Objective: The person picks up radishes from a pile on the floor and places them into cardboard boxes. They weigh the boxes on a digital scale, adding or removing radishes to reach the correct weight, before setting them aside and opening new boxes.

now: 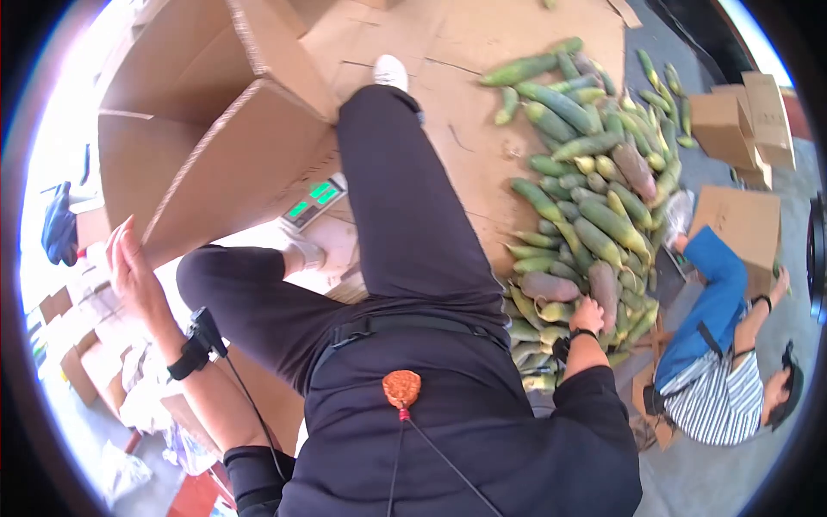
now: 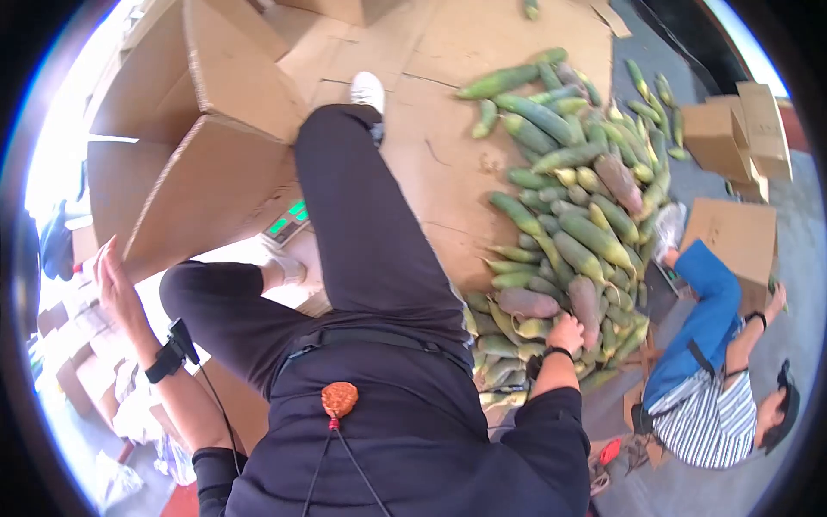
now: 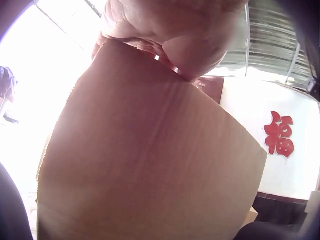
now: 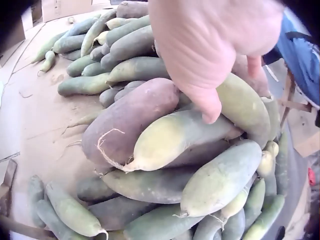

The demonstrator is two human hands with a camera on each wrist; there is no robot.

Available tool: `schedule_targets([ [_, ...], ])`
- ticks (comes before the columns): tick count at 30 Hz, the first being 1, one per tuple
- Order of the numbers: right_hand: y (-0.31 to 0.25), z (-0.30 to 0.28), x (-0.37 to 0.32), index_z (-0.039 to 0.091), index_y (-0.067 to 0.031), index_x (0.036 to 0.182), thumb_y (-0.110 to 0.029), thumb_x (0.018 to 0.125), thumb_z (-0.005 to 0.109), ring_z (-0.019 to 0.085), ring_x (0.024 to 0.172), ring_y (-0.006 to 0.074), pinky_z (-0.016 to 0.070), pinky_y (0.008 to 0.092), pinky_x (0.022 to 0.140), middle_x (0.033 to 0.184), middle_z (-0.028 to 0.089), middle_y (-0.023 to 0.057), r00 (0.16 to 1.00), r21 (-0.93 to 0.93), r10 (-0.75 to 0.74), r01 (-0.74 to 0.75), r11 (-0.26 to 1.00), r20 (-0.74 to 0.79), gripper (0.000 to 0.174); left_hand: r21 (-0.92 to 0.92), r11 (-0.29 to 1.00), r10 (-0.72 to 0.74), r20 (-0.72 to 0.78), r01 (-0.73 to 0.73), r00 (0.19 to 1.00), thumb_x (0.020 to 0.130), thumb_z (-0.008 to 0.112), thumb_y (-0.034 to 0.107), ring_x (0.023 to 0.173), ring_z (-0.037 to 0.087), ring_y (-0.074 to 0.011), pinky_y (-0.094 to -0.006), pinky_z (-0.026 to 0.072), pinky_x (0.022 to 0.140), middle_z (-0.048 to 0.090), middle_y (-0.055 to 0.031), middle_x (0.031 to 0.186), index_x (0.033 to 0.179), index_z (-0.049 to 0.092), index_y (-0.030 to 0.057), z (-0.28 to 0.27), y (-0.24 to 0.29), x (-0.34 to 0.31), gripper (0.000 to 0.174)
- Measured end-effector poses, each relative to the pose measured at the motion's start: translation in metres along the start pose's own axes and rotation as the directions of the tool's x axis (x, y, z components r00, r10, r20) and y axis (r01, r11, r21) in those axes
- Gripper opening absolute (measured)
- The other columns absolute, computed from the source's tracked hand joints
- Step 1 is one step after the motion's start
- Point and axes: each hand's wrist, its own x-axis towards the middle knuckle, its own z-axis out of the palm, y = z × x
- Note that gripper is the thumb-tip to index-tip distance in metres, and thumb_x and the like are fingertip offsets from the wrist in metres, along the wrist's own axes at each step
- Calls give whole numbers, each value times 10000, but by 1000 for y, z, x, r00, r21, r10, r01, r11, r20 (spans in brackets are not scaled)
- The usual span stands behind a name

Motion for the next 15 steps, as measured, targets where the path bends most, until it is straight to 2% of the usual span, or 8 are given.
schedule_targets([
  [2, 4, 3, -2, 531, -105, 1183, -103, 869, 526, 450, 1206, 309, 475, 464, 923, 1232, 507, 67, 997, -29, -76, 76, 997, -5, 314, -1, 999, 40, -25, -40, 999, 986, 472, 242, 1037, 552, -203, -326, 417, 923, 610, -90, 1074, 1074, 667, 39, 1, 3, 0, 294],
  [5, 20, 21, -6, 568, -45, 1076, -56, 813, 554, 477, 1130, 347, 465, 443, 914, 1167, 522, 121, 959, -84, -270, 262, 961, -92, 263, 4, 1000, 23, -1, -22, 1000, 992, 467, 294, 1053, 543, -195, -315, 410, 932, 596, -78, 1114, 1096, 663, 53, -2, 4, 1, 328],
  [8, 39, 20, -16, 563, -8, 1038, -117, 718, 706, 523, 1031, 367, 454, 423, 889, 1088, 552, 152, 889, -181, -424, 395, 901, -172, 367, -25, 999, -29, -12, 29, 1000, 985, 483, 315, 1034, 549, -182, -301, 428, 900, 593, -73, 1113, 1079, 673, 57, -3, 14, 0, 334],
  [10, 43, -5, -40, 560, -1, 1023, -109, 714, 699, 525, 1020, 361, 456, 437, 877, 1078, 555, 154, 896, -74, -390, 383, 921, -214, 356, -52, 997, -56, -15, 55, 998, 981, 491, 327, 1021, 553, -174, -292, 439, 879, 590, -70, 1114, 1066, 680, 57, -5, 18, 1, 339],
  [14, 60, -40, -41, 553, 5, 1035, -102, 692, 706, 537, 1014, 367, 457, 461, 871, 1063, 548, 187, 888, -59, -415, 412, 909, -197, 390, -56, 996, -77, -32, 76, 997, 969, 509, 358, 976, 571, -163, -278, 462, 824, 618, -64, 1055, 980, 711, 53, -4, 26, 0, 366],
  [15, 59, -61, -52, 556, -4, 1056, -81, 684, 707, 547, 982, 373, 460, 445, 848, 1022, 557, 213, 877, -11, -415, 426, 905, -242, 408, -46, 998, -37, -57, 35, 998, 965, 516, 337, 953, 582, -181, -293, 461, 824, 624, -61, 1038, 981, 705, 52, -3, 25, 0, 342],
])
